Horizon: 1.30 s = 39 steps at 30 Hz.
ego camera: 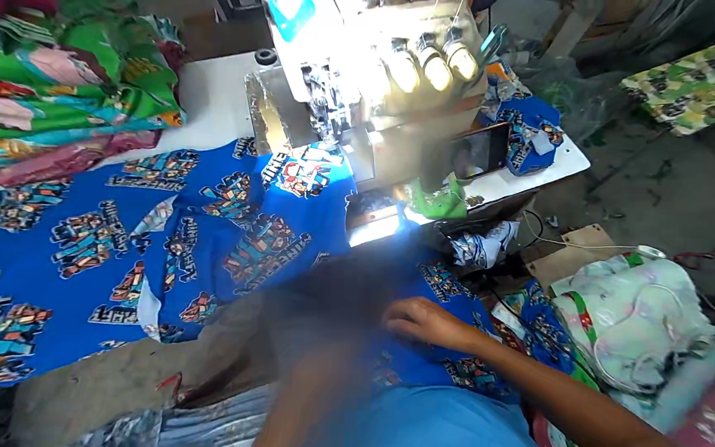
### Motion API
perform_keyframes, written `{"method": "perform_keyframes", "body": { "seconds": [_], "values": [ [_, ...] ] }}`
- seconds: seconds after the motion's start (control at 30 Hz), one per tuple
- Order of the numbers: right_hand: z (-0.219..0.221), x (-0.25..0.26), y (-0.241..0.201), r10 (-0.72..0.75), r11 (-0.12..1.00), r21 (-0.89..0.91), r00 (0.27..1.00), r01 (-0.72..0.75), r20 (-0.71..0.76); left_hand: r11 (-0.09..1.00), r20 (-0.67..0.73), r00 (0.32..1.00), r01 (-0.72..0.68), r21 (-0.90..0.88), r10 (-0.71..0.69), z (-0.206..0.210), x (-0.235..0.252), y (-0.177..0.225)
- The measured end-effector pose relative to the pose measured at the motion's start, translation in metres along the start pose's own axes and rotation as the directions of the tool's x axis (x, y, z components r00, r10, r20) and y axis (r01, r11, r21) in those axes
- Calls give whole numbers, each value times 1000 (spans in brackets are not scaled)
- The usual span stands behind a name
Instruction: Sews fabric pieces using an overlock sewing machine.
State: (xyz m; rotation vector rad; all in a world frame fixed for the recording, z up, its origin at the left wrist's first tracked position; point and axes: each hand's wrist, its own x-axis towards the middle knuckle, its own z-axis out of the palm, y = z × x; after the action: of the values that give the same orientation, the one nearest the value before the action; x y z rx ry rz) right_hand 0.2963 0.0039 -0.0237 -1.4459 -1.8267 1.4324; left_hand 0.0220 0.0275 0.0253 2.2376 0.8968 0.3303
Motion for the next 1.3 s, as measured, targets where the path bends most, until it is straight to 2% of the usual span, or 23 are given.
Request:
{"method": "perform_keyframes", "body": {
  "seconds": [0.07,0.17,0.27,0.4,0.53,0.63,0.73,0.8,0.93,1.03,1.13,1.23,1.3],
  "values": [
    [-7,19,-13,-47,994,-92,994,56,96,991,87,989,122,-56,-117,15,-6,21],
    [-20,52,-29,-37,982,-173,980,71,194,992,43,992,120,-38,-118,32,-10,19],
    [-22,61,-33,-62,962,-251,983,105,170,991,-16,991,135,-26,-135,37,-16,12],
    [-15,34,-28,-199,927,-287,966,240,164,990,-93,986,139,5,-138,52,-43,-24],
    [5,-9,-7,-101,957,-245,972,153,212,971,-82,967,237,-37,-240,49,-54,-29],
    [17,-31,-3,-61,968,-230,983,102,175,965,-41,965,256,-48,-258,48,-51,-27],
    [31,-39,-9,-87,968,-221,983,122,159,980,70,980,191,-50,-188,50,-43,-22],
    [41,-39,-12,-120,961,-228,980,155,161,991,101,986,129,26,-131,55,-38,-20],
    [54,-33,-14,-174,941,-274,978,198,112,986,-93,993,88,144,-75,58,-33,-16],
    [55,-32,-14,-219,931,-291,975,218,30,983,-196,979,91,161,-59,56,-32,-15],
    [48,-32,-12,-195,960,-202,981,193,6,986,-151,977,160,47,-151,62,-35,-12],
    [45,-32,-10,-98,989,-113,995,96,-14,951,-77,963,239,-194,-258,65,-33,-4],
    [46,-31,-7,-36,998,-45,999,35,-14,900,-80,944,277,-336,-320,65,-32,1]
  ]
}}
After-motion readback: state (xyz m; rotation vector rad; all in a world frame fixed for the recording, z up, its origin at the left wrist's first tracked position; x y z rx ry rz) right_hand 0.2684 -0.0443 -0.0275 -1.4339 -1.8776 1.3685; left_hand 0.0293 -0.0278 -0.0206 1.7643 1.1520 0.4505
